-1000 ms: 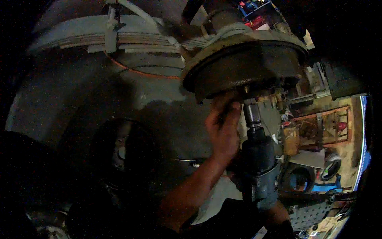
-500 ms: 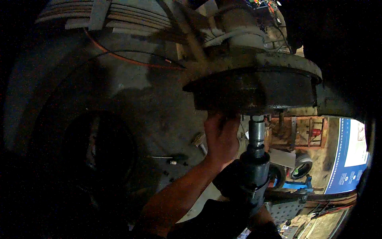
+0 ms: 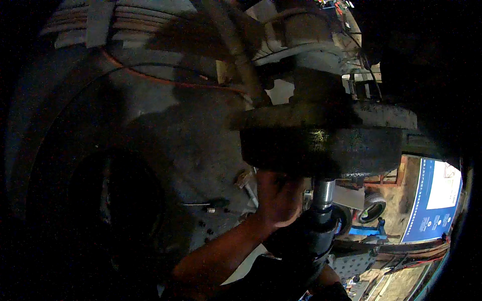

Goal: The person works on a vehicle's rear drum brake assembly. They remove and install brake shoes and hardware, retrieve a small part from a bin, and use a pneumatic impact wrench to tighten a nut on the wheel hub.

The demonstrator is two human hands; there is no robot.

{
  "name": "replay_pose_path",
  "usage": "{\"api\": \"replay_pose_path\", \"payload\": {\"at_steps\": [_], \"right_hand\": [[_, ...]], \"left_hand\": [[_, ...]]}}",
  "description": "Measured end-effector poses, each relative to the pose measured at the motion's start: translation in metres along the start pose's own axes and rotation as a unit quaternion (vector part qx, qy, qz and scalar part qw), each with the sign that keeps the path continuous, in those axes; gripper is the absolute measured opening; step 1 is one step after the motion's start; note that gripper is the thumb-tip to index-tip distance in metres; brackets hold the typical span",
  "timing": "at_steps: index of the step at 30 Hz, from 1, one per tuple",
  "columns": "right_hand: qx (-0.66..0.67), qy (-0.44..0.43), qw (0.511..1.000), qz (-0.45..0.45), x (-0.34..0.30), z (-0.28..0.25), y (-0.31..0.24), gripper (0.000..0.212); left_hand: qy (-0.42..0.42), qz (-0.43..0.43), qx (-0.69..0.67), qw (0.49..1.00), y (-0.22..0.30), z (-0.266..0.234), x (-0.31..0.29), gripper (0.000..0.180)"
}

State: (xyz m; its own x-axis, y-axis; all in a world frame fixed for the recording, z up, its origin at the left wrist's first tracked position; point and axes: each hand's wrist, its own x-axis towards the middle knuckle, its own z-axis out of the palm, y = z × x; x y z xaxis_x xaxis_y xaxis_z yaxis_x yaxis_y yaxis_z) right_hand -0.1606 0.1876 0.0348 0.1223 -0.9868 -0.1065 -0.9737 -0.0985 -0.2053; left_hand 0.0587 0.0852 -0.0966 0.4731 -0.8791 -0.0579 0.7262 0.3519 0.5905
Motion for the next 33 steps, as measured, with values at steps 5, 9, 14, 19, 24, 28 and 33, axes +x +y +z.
{"api": "replay_pose_path", "payload": {"at_steps": [5,9,14,19,24,28,33], "right_hand": [[-0.014,0.02,0.999,0.027,-0.019,-0.013,0.0,0.059],[-0.023,0.026,0.998,0.043,-0.03,-0.017,-0.007,0.059],[-0.022,0.026,0.998,0.047,-0.045,-0.016,-0.002,0.059],[0.001,0.019,0.999,0.028,-0.039,0.007,0.011,0.06],[0.028,-0.006,1.0,-0.01,-0.024,0.036,0.022,0.06],[0.048,-0.026,0.998,-0.038,-0.014,0.06,0.029,0.061],[0.104,-0.071,0.986,-0.106,0.031,0.107,0.032,0.061]], "left_hand": [[-0.003,0.094,0.188,0.978,-0.009,-0.007,-0.006,0.024],[0.049,0.202,0.262,0.942,-0.002,-0.006,-0.018,0.024],[0.201,0.205,-0.009,0.958,0.034,0.016,-0.003,0.015],[0.037,0.094,-0.042,0.994,0.039,-0.002,-0.019,0.013],[-0.114,-0.216,-0.159,0.957,0.045,-0.006,-0.016,0.022],[-0.165,-0.261,0.013,0.951,0.04,-0.013,0.002,0.025],[-0.083,-0.159,-0.037,0.983,0.002,-0.022,0.005,0.037]]}}
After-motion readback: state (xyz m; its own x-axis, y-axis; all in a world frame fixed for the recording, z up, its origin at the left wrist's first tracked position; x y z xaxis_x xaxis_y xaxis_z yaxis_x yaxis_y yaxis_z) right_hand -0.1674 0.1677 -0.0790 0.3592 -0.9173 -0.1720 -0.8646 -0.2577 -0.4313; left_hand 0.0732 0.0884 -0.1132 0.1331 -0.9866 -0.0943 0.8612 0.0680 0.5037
